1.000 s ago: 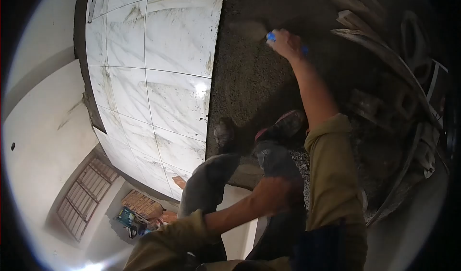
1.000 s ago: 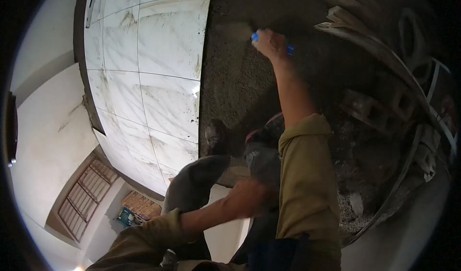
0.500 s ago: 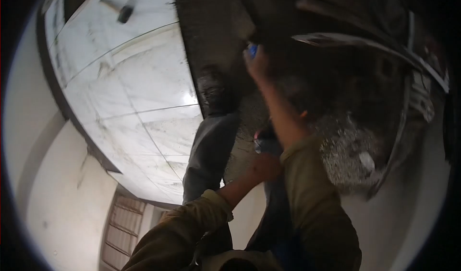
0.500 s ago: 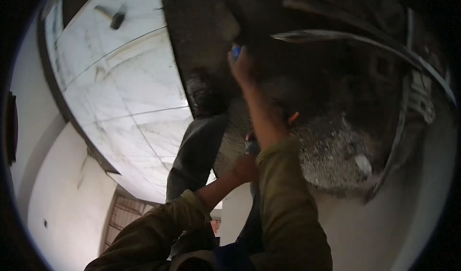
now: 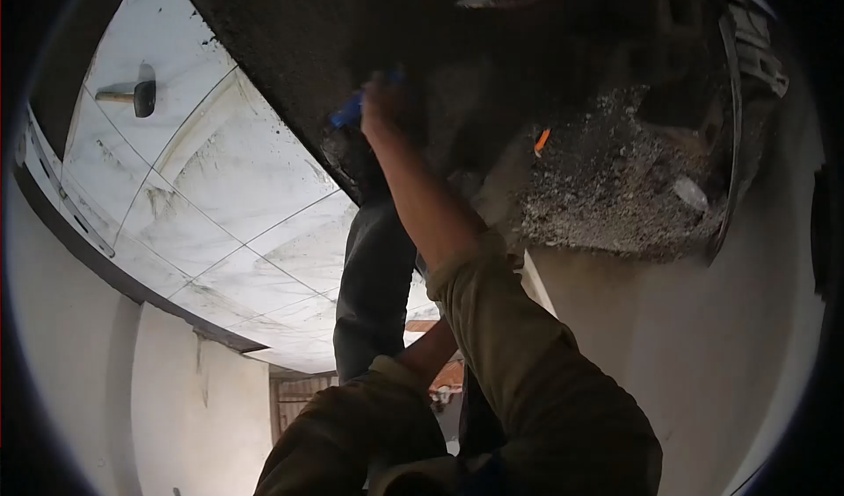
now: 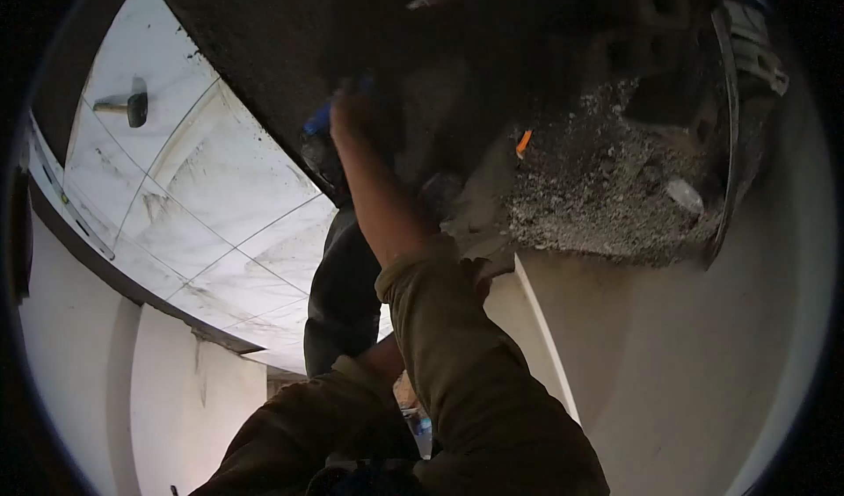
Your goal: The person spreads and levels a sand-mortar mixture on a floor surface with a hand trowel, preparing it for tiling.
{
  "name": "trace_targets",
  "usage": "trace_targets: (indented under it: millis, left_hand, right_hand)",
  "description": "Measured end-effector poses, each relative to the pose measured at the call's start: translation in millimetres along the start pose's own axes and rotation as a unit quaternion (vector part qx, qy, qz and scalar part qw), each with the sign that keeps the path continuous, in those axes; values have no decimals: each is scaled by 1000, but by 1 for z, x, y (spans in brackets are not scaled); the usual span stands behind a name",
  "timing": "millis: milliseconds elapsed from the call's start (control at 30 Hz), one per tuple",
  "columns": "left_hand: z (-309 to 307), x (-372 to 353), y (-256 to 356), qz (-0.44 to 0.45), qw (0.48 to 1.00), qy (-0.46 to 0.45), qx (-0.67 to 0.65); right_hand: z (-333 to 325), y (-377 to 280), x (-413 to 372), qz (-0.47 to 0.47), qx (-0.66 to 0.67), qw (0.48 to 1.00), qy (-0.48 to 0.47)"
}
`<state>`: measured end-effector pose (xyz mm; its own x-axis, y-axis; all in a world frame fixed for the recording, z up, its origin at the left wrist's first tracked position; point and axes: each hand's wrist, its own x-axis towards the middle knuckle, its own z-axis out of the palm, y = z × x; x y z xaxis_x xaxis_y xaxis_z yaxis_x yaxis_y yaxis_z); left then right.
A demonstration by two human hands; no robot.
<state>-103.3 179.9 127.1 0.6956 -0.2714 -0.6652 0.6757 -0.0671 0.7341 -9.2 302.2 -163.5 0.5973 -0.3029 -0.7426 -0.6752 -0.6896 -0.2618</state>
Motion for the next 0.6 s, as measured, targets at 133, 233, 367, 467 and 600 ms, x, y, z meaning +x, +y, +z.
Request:
trace_targets:
  millis: [133,233,367,467,600]
  left_hand:
    - [-29,-36,-1,34,999,22,7]
    - [-82,-105,18,35,993,-38,110]
    - [-74,-160,-27,86,986,34,137]
    - [-64,-151,-42,71,991,99,52]
    - [-69,-149,-46,83,992,72,55]
  right_hand:
    - [-46,-16,-39,-287,-170,942,30]
    - [-30,25,-4,-8,294,951,-91]
    - [-9,48,93,-375,198,905,37]
    - [-38,-14,30,-361,-191,908,-95]
    - [-23,56,-27,-32,265,953,-143]
